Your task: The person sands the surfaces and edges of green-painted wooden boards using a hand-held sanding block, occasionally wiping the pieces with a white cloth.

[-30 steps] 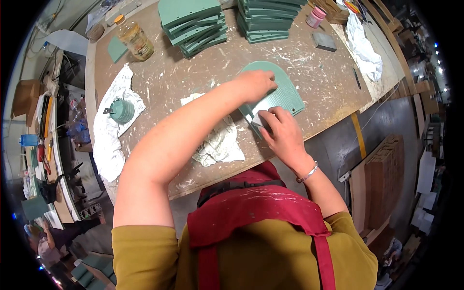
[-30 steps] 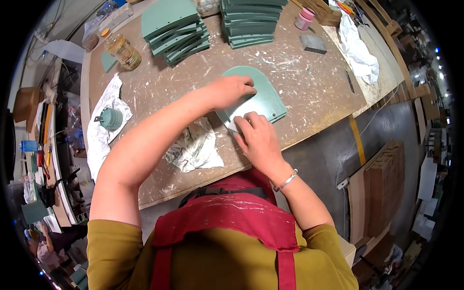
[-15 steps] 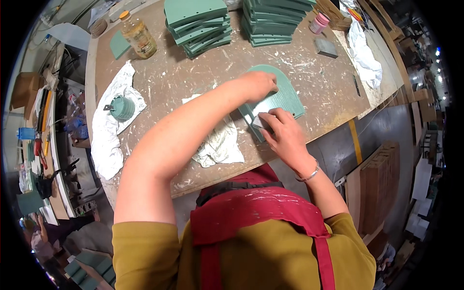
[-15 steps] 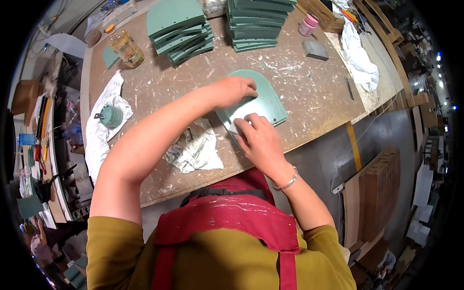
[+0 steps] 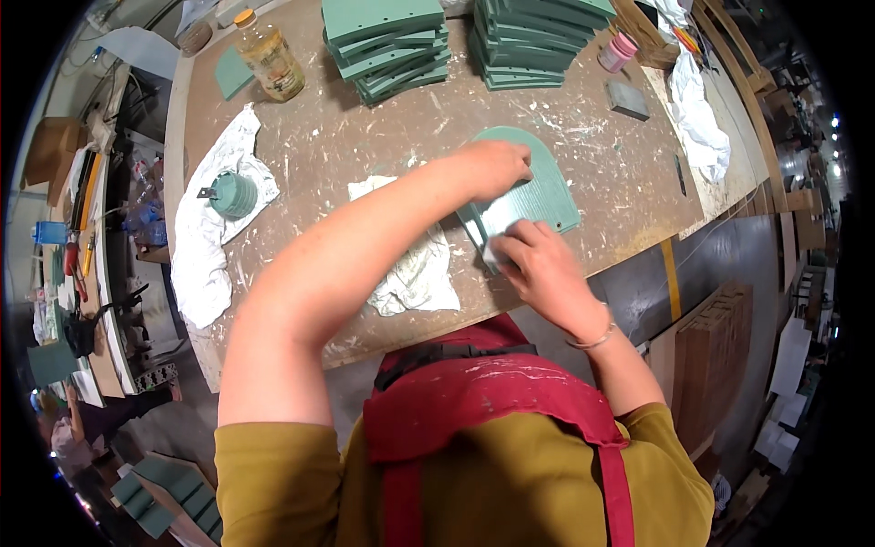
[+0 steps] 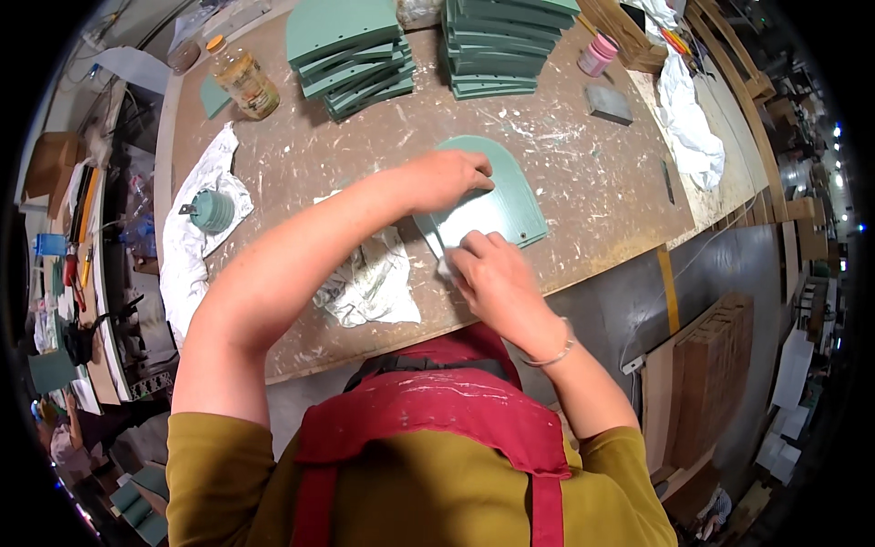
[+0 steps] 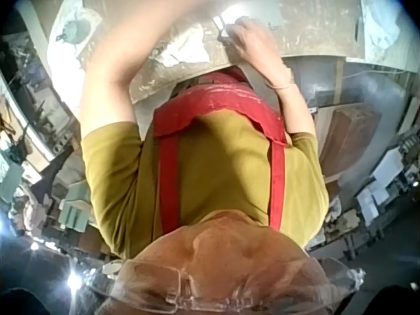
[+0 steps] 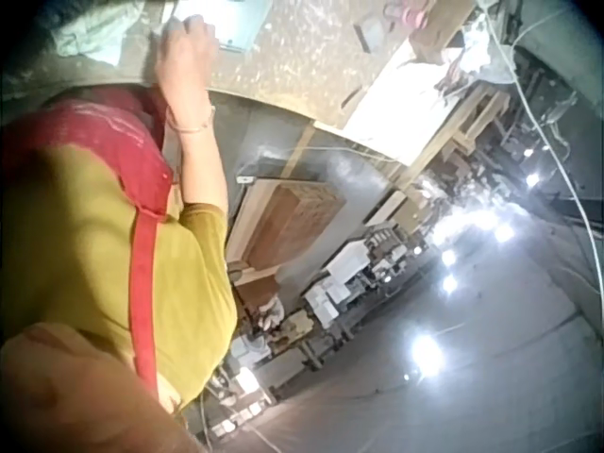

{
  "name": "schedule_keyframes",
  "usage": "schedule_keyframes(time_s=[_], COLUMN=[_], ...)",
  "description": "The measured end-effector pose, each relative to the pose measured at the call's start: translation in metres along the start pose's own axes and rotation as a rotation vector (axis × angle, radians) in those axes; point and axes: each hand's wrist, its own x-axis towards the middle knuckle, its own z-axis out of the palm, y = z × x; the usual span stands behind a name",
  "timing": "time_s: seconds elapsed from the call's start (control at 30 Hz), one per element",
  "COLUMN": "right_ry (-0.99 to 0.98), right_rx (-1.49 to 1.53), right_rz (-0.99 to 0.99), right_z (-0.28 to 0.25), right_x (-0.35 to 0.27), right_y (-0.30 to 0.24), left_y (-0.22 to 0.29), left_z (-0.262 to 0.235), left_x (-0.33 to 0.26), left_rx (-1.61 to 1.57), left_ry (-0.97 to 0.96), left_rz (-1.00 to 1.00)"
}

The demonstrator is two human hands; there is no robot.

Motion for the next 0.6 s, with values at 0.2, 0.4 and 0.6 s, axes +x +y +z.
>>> schedule_keyframes(time_s=[0.2, 0.4, 0.6], right_ry=[-0.01, 0.307, -0.068], right_rx=[0.34, 0.705, 0.086], right_rz=[0.218, 0.251, -0.365], right_z=[-0.06, -0.078, -0.059], right_x=[-0.012, 0.024, 0.091], right_y=[0.022, 0.074, 0.08], left_y=[0.012, 0.127, 0.137], left_z=[0.0, 0.037, 0.061], left_x=[-0.003, -0.006, 0.001], left_rx=[-0.027, 0.068, 0.131], left_ry=[0.011, 0.241, 0.232], left_rz=[-0.116, -0.133, -0.434])
